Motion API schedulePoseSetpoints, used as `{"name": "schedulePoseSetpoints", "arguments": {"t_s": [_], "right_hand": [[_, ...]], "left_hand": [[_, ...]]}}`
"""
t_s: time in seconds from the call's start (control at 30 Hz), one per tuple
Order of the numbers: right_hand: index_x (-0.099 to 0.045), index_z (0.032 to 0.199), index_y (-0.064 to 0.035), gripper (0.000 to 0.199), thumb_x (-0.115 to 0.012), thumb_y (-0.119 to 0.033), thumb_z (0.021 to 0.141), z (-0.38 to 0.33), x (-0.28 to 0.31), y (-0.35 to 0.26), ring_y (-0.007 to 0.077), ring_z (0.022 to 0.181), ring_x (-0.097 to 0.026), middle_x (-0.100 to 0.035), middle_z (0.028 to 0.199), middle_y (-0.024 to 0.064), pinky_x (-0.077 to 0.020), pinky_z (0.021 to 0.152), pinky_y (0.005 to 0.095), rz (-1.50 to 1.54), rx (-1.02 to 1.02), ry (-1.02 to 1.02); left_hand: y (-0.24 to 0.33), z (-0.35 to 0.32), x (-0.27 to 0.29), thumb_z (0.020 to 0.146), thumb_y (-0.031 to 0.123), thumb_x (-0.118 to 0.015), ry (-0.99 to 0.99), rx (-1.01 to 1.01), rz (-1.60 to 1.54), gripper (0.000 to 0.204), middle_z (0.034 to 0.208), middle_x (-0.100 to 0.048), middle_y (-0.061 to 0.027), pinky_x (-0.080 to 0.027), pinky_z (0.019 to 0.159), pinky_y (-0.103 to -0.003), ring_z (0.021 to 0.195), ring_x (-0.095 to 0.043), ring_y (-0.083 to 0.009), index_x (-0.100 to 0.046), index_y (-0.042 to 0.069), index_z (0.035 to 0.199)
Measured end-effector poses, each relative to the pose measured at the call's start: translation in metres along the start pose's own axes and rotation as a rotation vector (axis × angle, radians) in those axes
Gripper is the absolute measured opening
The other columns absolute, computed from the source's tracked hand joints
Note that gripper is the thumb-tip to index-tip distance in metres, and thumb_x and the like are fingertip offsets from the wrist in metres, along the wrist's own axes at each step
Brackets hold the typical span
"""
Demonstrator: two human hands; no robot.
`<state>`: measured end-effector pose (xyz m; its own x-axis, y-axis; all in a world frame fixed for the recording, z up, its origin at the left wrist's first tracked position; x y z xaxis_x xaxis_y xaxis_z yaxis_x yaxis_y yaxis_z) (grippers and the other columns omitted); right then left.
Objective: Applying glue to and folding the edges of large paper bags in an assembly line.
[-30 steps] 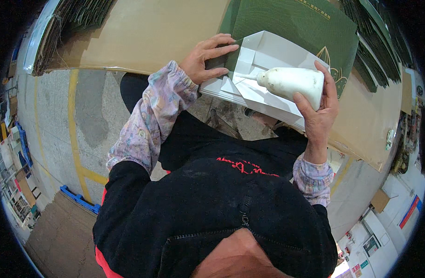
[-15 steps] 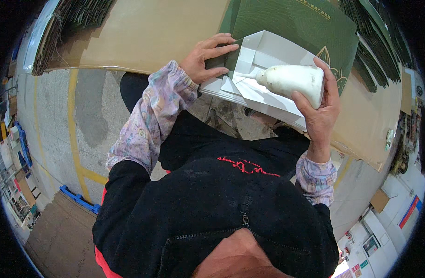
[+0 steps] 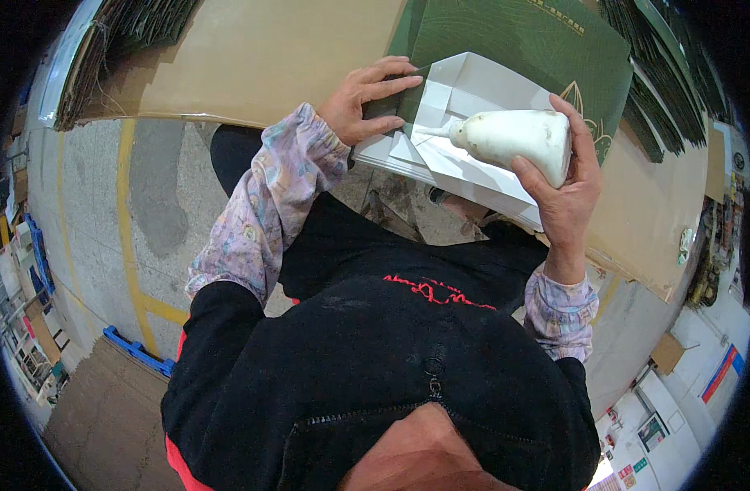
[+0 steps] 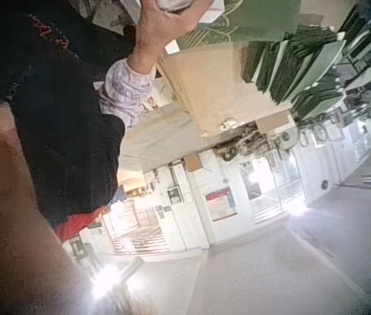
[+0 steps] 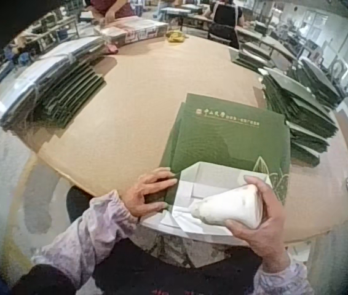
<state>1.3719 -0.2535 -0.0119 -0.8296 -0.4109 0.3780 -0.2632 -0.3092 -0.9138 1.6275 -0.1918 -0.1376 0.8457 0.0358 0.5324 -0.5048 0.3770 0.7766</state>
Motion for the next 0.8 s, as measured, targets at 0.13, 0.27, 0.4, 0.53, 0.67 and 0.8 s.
{"name": "schedulePoseSetpoints", "arguments": {"t_s": [0.13, 0.27, 0.4, 0.53, 0.67, 0.8], "right_hand": [[-0.051, 0.128, -0.0068, 0.069, -0.081, -0.007, 0.065, 0.0024, -0.0024, -0.0010, 0.0165, 0.100, -0.057, -0.056, 0.112, 0.0067, -0.0482, 0.087, 0.0295, -0.019, 0.025, -0.021], [-0.051, 0.128, -0.0072, 0.069, -0.081, -0.007, 0.065, 0.0033, -0.0040, -0.0022, 0.0162, 0.101, -0.057, -0.056, 0.113, 0.0064, -0.0480, 0.088, 0.0295, -0.031, 0.035, -0.033], [-0.051, 0.128, -0.0071, 0.069, -0.081, -0.007, 0.065, 0.0054, -0.0058, 0.0002, 0.0163, 0.101, -0.057, -0.056, 0.112, 0.0063, -0.0480, 0.087, 0.0295, -0.026, 0.039, -0.036], [-0.051, 0.128, -0.0068, 0.069, -0.081, -0.007, 0.065, 0.0059, -0.0071, -0.0012, 0.0160, 0.101, -0.057, -0.057, 0.111, 0.0061, -0.0477, 0.087, 0.0292, 0.018, -0.009, -0.047], [-0.052, 0.127, -0.0069, 0.069, -0.081, -0.008, 0.065, 0.0064, -0.0065, 0.0008, 0.0157, 0.100, -0.057, -0.057, 0.110, 0.0057, -0.0477, 0.087, 0.0287, -0.014, 0.007, -0.049], [-0.052, 0.127, -0.0074, 0.068, -0.081, -0.008, 0.066, 0.0063, -0.0057, 0.0018, 0.0156, 0.099, -0.057, -0.058, 0.110, 0.0055, -0.0479, 0.086, 0.0286, -0.035, 0.027, -0.046]], "left_hand": [[0.0012, 0.0003, 0.0021, 0.072, 0.007, -0.072, 0.010, -0.018, -0.039, 0.061, 0.137, -0.044, -0.0119, -0.026, 0.112, -0.043, 0.134, -0.033, -0.0303, -0.053, 0.011, 0.130], [-0.0003, -0.0006, 0.0012, 0.072, 0.008, -0.072, 0.009, -0.012, -0.040, 0.062, 0.138, -0.044, -0.0116, -0.026, 0.111, -0.043, 0.134, -0.033, -0.0303, -0.053, 0.011, 0.130], [-0.0004, -0.0012, 0.0025, 0.072, 0.010, -0.072, 0.010, -0.008, -0.031, 0.062, 0.138, -0.044, -0.0114, -0.026, 0.111, -0.043, 0.134, -0.033, -0.0298, -0.053, 0.012, 0.131], [0.0038, 0.0007, 0.0016, 0.072, 0.010, -0.072, 0.009, -0.014, -0.031, 0.062, 0.138, -0.044, -0.0113, -0.026, 0.111, -0.043, 0.134, -0.033, -0.0295, -0.053, 0.012, 0.131], [0.0034, -0.0001, 0.0014, 0.072, 0.010, -0.072, 0.001, 0.013, 0.001, 0.062, 0.138, -0.044, -0.0111, -0.027, 0.111, -0.042, 0.134, -0.033, -0.0293, -0.053, 0.013, 0.131], [0.0047, 0.0007, 0.0023, 0.073, 0.010, -0.072, -0.011, 0.021, 0.002, 0.062, 0.139, -0.043, -0.0108, -0.026, 0.111, -0.042, 0.135, -0.032, -0.0292, -0.052, 0.013, 0.131]]}}
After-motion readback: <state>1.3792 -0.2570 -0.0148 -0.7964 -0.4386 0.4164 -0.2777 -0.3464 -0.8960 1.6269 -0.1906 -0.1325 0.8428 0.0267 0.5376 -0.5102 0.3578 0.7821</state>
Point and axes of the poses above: each hand's wrist, its own z-axis towards the middle knuckle, its own x-axis out of the back of the hand, y = z × x, the point moved 2 cm from there along z, towards the middle knuckle
